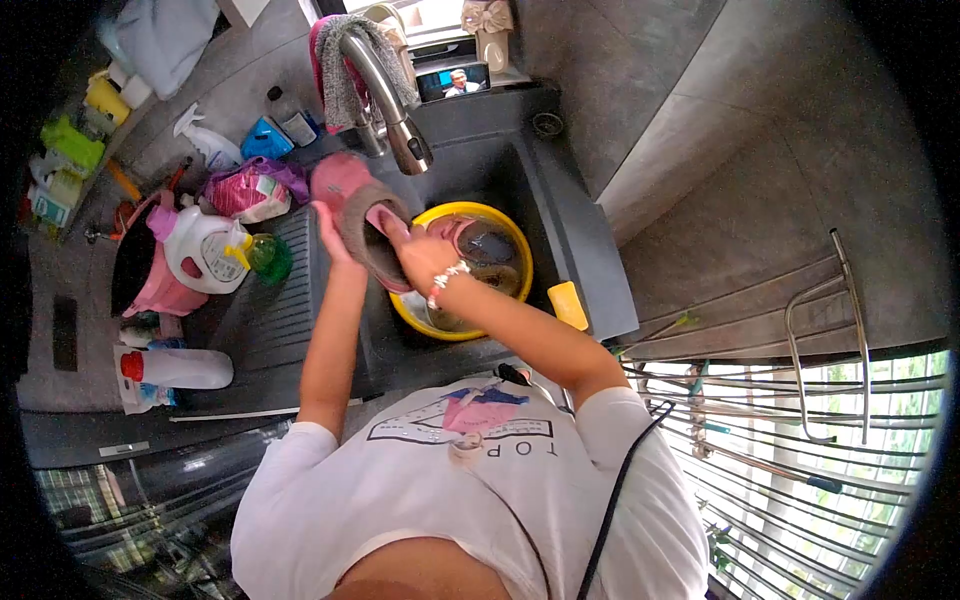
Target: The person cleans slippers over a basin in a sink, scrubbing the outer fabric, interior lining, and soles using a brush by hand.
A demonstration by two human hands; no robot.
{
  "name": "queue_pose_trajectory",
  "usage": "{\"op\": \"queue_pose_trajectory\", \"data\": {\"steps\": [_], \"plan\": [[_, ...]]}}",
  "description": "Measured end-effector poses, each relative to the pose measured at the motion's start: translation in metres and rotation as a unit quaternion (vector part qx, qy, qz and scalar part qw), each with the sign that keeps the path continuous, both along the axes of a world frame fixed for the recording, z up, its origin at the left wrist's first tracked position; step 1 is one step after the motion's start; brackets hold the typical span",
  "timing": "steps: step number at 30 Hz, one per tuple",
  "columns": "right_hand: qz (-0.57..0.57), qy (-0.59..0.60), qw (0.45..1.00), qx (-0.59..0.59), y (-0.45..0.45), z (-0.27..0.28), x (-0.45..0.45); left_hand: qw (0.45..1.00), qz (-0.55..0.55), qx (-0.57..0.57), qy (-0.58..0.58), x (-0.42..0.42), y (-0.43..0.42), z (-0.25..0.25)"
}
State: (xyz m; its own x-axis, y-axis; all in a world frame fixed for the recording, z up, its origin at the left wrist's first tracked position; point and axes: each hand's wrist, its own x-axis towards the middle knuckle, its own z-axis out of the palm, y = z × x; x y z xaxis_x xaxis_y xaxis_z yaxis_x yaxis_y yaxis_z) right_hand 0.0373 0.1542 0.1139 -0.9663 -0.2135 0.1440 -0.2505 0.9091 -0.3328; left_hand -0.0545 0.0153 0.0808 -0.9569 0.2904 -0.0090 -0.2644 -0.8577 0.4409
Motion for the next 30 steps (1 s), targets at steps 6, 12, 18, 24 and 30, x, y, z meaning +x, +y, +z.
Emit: {"op": "queue_pose_trajectory", "data": {"steps": [6, 12, 18, 24, 30], "plan": [[0.068, 0.052, 0.986, 0.141, -0.011, -0.015, -0.054, 0.997, 0.012, -0.074, -0.034, 0.042, 0.035, 0.024], [0.102, -0.027, 0.980, 0.169, -0.010, -0.009, -0.050, 0.998, -0.019, -0.053, -0.013, 0.025, 0.018, 0.017], [0.015, 0.009, 0.996, 0.088, 0.005, -0.005, 0.009, 0.995, 0.029, -0.093, -0.013, 0.019, 0.016, 0.010], [-0.008, -0.023, 1.000, 0.009, 0.007, 0.006, 0.031, 0.999, -0.005, -0.031, -0.007, 0.012, 0.016, 0.006], [0.001, 0.014, 0.997, 0.079, 0.000, -0.050, -0.046, 0.993, -0.078, -0.084, -0.022, 0.053, 0.051, 0.035]]}}
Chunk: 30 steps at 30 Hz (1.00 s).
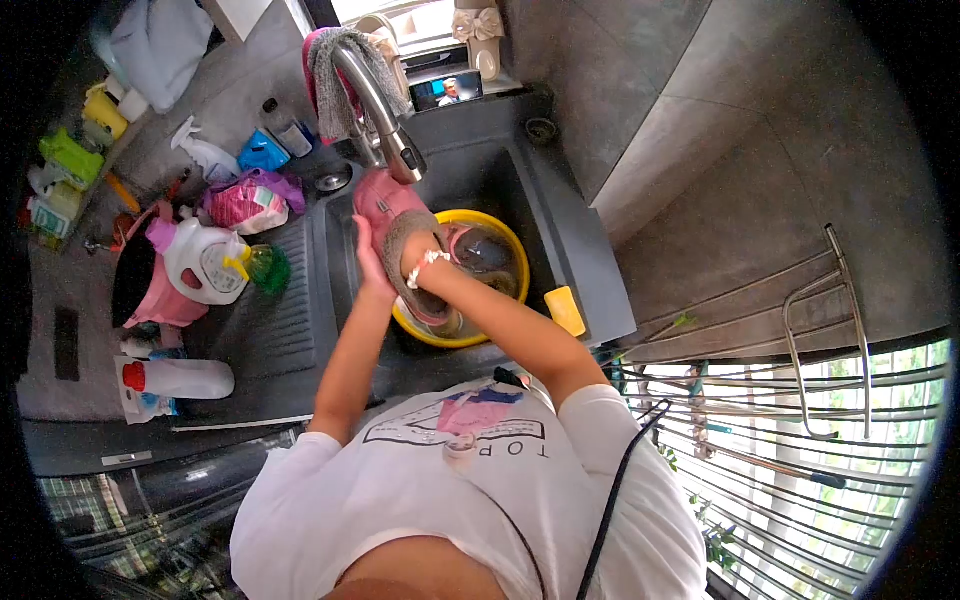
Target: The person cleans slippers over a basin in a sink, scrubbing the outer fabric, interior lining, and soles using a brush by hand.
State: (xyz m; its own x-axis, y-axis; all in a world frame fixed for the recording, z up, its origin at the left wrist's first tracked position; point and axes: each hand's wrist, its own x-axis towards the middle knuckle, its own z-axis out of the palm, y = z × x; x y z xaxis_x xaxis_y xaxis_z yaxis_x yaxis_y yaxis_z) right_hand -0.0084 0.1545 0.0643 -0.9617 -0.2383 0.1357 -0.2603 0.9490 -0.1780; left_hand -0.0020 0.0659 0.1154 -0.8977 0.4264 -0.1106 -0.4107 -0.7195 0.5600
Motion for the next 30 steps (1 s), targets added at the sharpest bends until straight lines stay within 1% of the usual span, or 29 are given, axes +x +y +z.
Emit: {"op": "queue_pose_trajectory", "data": {"steps": [2, 3, 4, 5, 6, 7, 8, 9, 10, 11, 12, 13, 14, 15, 16, 17, 18, 19, 20, 21, 22, 24, 25, 26, 28, 29, 30], "plan": [[0.005, -0.005, 1.000, -0.023, -0.002, 0.000, -0.008, 1.000, 0.013, 0.012, -0.017, -0.001, 0.002, -0.016], [0.005, -0.015, 0.999, -0.047, -0.004, 0.000, -0.010, 1.000, -0.001, 0.016, 0.015, -0.003, -0.001, -0.017], [0.001, -0.027, 0.997, -0.079, -0.005, 0.001, -0.011, 1.000, -0.001, 0.016, 0.015, -0.005, -0.003, -0.018], [-0.004, -0.041, 0.991, -0.126, -0.006, 0.002, -0.011, 1.000, 0.004, 0.002, 0.022, -0.006, -0.005, -0.018], [-0.015, -0.069, 0.977, -0.200, -0.007, 0.002, -0.011, 0.999, 0.009, -0.012, 0.028, -0.006, -0.005, -0.015], [-0.026, -0.099, 0.951, -0.291, -0.008, 0.002, -0.012, 0.999, 0.012, -0.012, 0.029, -0.004, -0.007, -0.012], [-0.041, -0.147, 0.895, -0.419, -0.008, 0.002, -0.016, 0.999, 0.022, -0.019, 0.021, -0.002, -0.008, -0.009], [-0.055, -0.207, 0.797, -0.565, -0.009, 0.003, -0.018, 0.999, 0.031, -0.025, 0.012, 0.000, -0.009, -0.006], [-0.077, -0.260, 0.670, -0.690, -0.009, 0.004, -0.021, 0.999, 0.032, -0.025, 0.012, -0.001, -0.011, -0.007], [-0.094, -0.301, 0.561, -0.765, -0.007, 0.004, -0.021, 1.000, 0.016, 0.006, 0.016, -0.003, -0.014, -0.011], [-0.104, -0.332, 0.477, -0.807, -0.005, 0.005, -0.020, 0.999, 0.001, 0.037, 0.020, -0.003, -0.015, -0.011], [-0.113, -0.358, 0.409, -0.832, -0.004, 0.005, -0.018, 0.999, 0.003, 0.038, 0.018, -0.001, -0.015, -0.012], [-0.114, -0.378, 0.373, -0.839, -0.002, 0.006, -0.015, 0.999, 0.029, 0.023, 0.031, -0.002, -0.014, -0.012], [-0.113, -0.401, 0.351, -0.839, 0.002, 0.007, -0.010, 0.997, 0.056, 0.007, 0.044, -0.004, -0.013, -0.010], [-0.109, -0.428, 0.338, -0.831, 0.003, 0.022, 0.000, 0.997, 0.058, 0.008, 0.041, -0.004, -0.015, -0.009], [-0.066, -0.461, 0.372, -0.803, 0.009, 0.038, 0.015, 0.998, 0.049, -0.003, 0.050, -0.003, -0.018, -0.008], [-0.067, -0.464, 0.371, -0.802, 0.011, 0.043, 0.024, 0.997, 0.041, -0.014, 0.060, -0.005, -0.022, -0.005], [-0.033, -0.456, 0.440, -0.773, 0.014, 0.046, 0.029, 0.997, 0.042, -0.013, 0.059, -0.009, -0.024, -0.002], [0.002, -0.445, 0.506, -0.739, 0.017, 0.050, 0.035, 0.998, 0.039, 0.030, 0.047, -0.014, -0.025, 0.001], [0.035, -0.459, 0.507, -0.729, 0.019, 0.059, 0.043, 0.996, 0.036, 0.073, 0.034, -0.017, -0.027, 0.003], [0.034, -0.460, 0.507, -0.728, 0.022, 0.055, 0.050, 0.996, 0.037, 0.074, 0.033, -0.019, -0.030, 0.001], [0.076, -0.462, 0.541, -0.699, 0.026, 0.050, 0.056, 0.998, 0.053, 0.010, 0.028, -0.025, -0.031, -0.003], [0.045, -0.462, 0.514, -0.721, 0.026, 0.051, 0.057, 0.997, 0.068, -0.025, 0.035, -0.024, -0.029, -0.004], [0.045, -0.461, 0.515, -0.722, 0.026, 0.053, 0.054, 0.997, 0.067, -0.025, 0.037, -0.024, -0.024, -0.006], [-0.006, -0.408, 0.503, -0.762, 0.024, 0.056, 0.046, 0.998, 0.054, -0.032, 0.016, -0.015, -0.016, 0.001], [-0.057, -0.405, 0.489, -0.770, 0.022, 0.042, 0.034, 1.000, 0.015, 0.009, -0.009, -0.016, -0.016, -0.010], [-0.056, -0.405, 0.488, -0.771, 0.020, 0.044, 0.027, 1.000, 0.015, 0.008, -0.008, -0.014, -0.018, -0.009]]}}
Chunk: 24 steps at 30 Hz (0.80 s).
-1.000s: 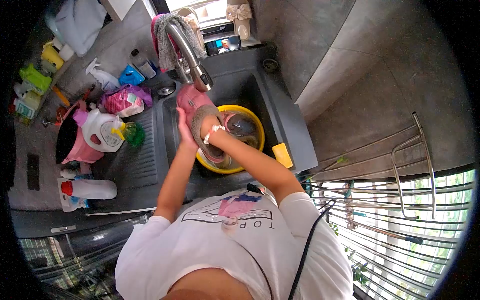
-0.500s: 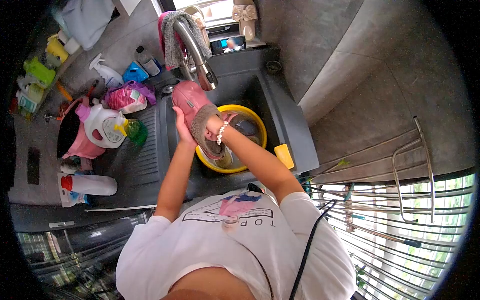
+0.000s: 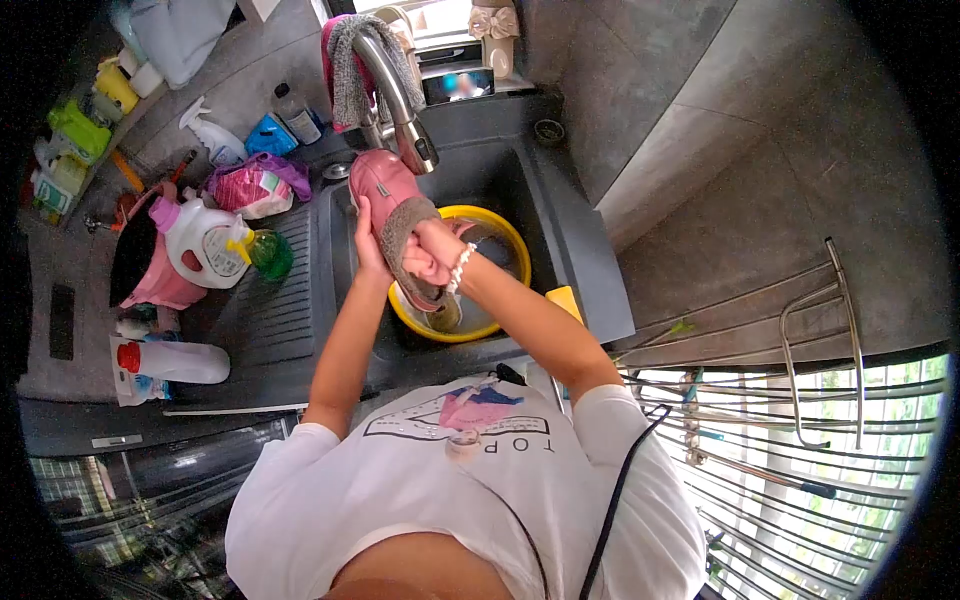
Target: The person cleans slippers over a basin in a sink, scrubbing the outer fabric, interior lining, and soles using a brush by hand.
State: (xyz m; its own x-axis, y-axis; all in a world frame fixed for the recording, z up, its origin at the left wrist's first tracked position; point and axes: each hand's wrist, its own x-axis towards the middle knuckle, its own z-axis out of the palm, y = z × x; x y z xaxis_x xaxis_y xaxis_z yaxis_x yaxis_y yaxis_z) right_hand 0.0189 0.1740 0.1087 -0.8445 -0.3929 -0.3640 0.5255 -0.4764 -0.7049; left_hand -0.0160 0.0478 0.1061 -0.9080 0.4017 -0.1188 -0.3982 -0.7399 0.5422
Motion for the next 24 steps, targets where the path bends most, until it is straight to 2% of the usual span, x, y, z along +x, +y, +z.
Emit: {"op": "queue_pose_trajectory", "data": {"steps": [2, 3, 4, 6, 7, 8, 10, 11, 12, 14, 16, 17, 18, 19, 20, 21, 22, 24], "plan": [[0.015, -0.148, 0.962, -0.227, -0.005, 0.004, -0.009, 0.999, -0.036, -0.010, 0.008, 0.004, -0.004, 0.002], [-0.014, -0.155, 0.976, -0.153, -0.009, 0.011, -0.001, 0.998, 0.025, -0.041, 0.041, 0.008, 0.000, 0.015], [-0.012, -0.156, 0.976, -0.154, -0.010, 0.015, 0.008, 0.998, 0.026, -0.041, 0.041, 0.006, -0.002, 0.014], [0.068, -0.128, 0.973, -0.182, -0.008, 0.018, 0.027, 0.992, 0.088, -0.039, 0.080, -0.001, -0.010, 0.010], [0.112, -0.097, 0.966, -0.210, -0.004, 0.019, 0.038, 0.997, 0.039, 0.008, 0.059, -0.002, -0.020, 0.008], [0.115, -0.102, 0.966, -0.210, 0.000, 0.010, 0.039, 0.997, 0.043, 0.007, 0.056, -0.001, -0.021, 0.003], [0.147, -0.155, 0.925, -0.315, 0.004, 0.003, 0.031, 0.997, 0.044, -0.039, 0.057, 0.003, -0.016, 0.006], [0.061, -0.205, 0.931, -0.296, 0.007, 0.002, 0.023, 0.996, 0.035, -0.070, 0.032, 0.012, -0.010, 0.006], [0.021, -0.221, 0.912, -0.345, 0.005, -0.001, 0.015, 0.996, 0.016, -0.067, 0.051, 0.015, -0.007, -0.002], [-0.002, -0.219, 0.877, -0.428, -0.005, -0.008, 0.008, 1.000, -0.018, -0.009, 0.017, 0.011, -0.009, -0.013], [-0.002, -0.221, 0.855, -0.469, -0.015, -0.006, 0.007, 0.997, -0.055, 0.035, 0.035, 0.007, -0.014, -0.011], [0.027, -0.173, 0.879, -0.443, -0.017, -0.012, 0.004, 0.992, -0.088, 0.080, 0.049, 0.006, -0.014, -0.011], [0.026, -0.171, 0.880, -0.443, -0.018, -0.010, 0.003, 0.991, -0.090, 0.080, 0.050, 0.007, -0.013, -0.007], [-0.016, -0.067, 0.968, -0.241, -0.018, -0.008, 0.003, 0.997, -0.041, 0.026, 0.066, 0.010, -0.014, -0.003], [-0.057, 0.039, 0.997, -0.024, -0.020, -0.007, 0.005, 0.996, 0.008, -0.028, 0.082, 0.014, -0.015, 0.001], [-0.126, 0.064, 0.989, 0.041, -0.025, 0.009, 0.014, 0.994, 0.031, -0.046, 0.094, 0.015, -0.012, 0.003], [-0.126, 0.065, 0.989, 0.042, -0.027, 0.009, 0.011, 0.994, 0.031, -0.045, 0.096, 0.015, -0.010, 0.007], [-0.186, -0.034, 0.980, -0.064, -0.031, 0.010, 0.003, 0.993, 0.015, -0.054, 0.101, 0.019, -0.006, 0.015]]}}
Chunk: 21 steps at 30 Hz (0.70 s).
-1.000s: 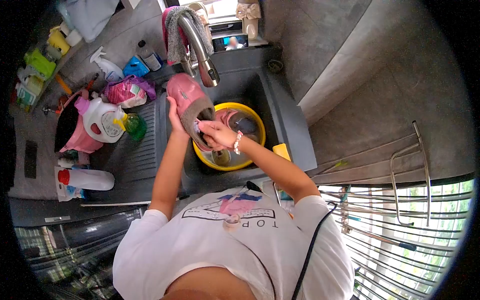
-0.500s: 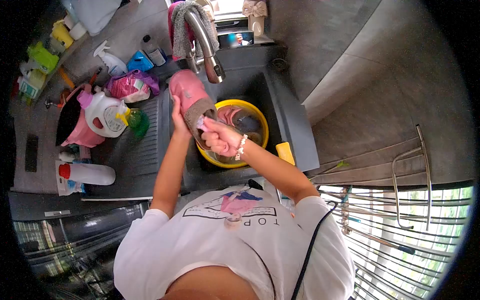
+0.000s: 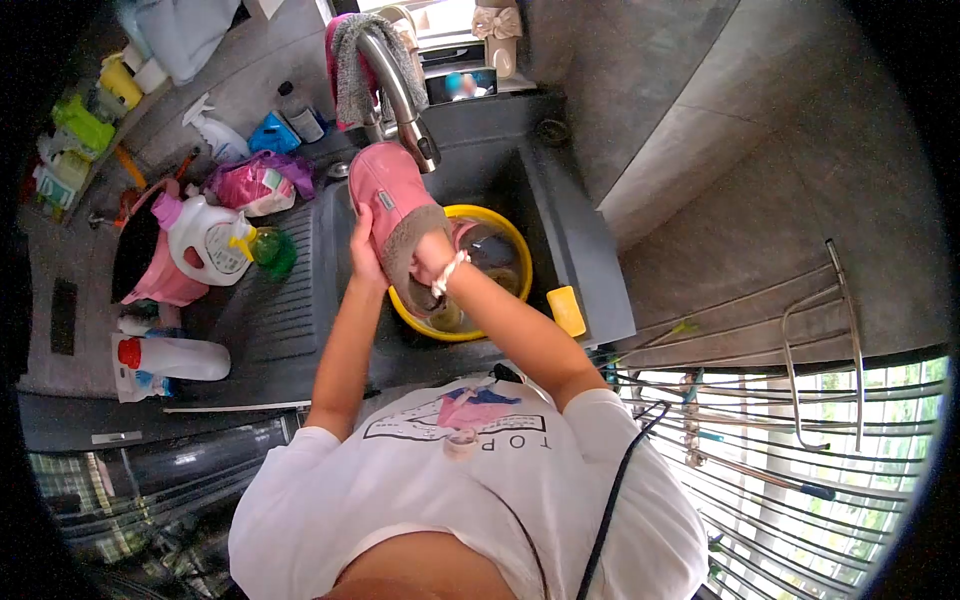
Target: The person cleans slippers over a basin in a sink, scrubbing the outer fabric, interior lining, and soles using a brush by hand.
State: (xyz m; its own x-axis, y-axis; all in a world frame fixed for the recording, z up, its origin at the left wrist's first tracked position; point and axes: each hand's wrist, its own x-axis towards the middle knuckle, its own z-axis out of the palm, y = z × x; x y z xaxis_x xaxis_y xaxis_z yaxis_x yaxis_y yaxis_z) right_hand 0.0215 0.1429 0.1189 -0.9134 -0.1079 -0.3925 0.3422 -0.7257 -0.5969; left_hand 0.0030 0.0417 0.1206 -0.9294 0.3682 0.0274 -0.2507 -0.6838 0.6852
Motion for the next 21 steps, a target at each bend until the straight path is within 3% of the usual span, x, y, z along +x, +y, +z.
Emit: {"op": "queue_pose_trajectory", "data": {"steps": [1, 2, 4, 8, 11, 12, 14, 15, 18, 21], "plan": [[0.012, 0.008, 0.996, -0.082, 0.002, 0.005, -0.006, 1.000, -0.001, 0.001, 0.000, 0.001, 0.003, 0.002], [0.011, 0.009, 0.996, -0.083, 0.003, -0.001, -0.012, 1.000, -0.005, -0.004, 0.005, 0.002, 0.005, 0.004], [0.057, 0.127, 0.957, -0.252, 0.002, -0.007, -0.021, 1.000, -0.011, -0.013, 0.013, -0.002, 0.005, 0.004], [0.086, 0.054, 0.967, -0.233, 0.011, -0.001, -0.005, 0.997, -0.037, 0.043, 0.048, -0.001, 0.005, 0.006], [0.252, -0.001, 0.910, -0.329, 0.031, -0.025, 0.007, 0.998, -0.018, 0.047, 0.036, 0.002, 0.004, 0.011], [0.252, -0.002, 0.910, -0.328, 0.033, -0.023, 0.014, 0.999, -0.014, 0.040, 0.024, 0.001, 0.002, 0.012], [0.290, -0.005, 0.836, -0.466, 0.035, -0.020, 0.027, 0.996, -0.051, 0.061, 0.040, -0.003, -0.001, 0.013], [0.290, -0.004, 0.836, -0.465, 0.036, -0.021, 0.032, 0.991, -0.090, 0.078, 0.055, -0.005, -0.002, 0.014], [0.254, 0.034, 0.848, -0.463, 0.042, -0.026, 0.045, 0.995, -0.071, 0.037, 0.063, 0.001, 0.001, 0.009], [0.279, -0.015, 0.831, -0.481, 0.051, -0.026, 0.053, 0.997, -0.056, 0.027, 0.053, 0.006, 0.005, 0.012]]}}
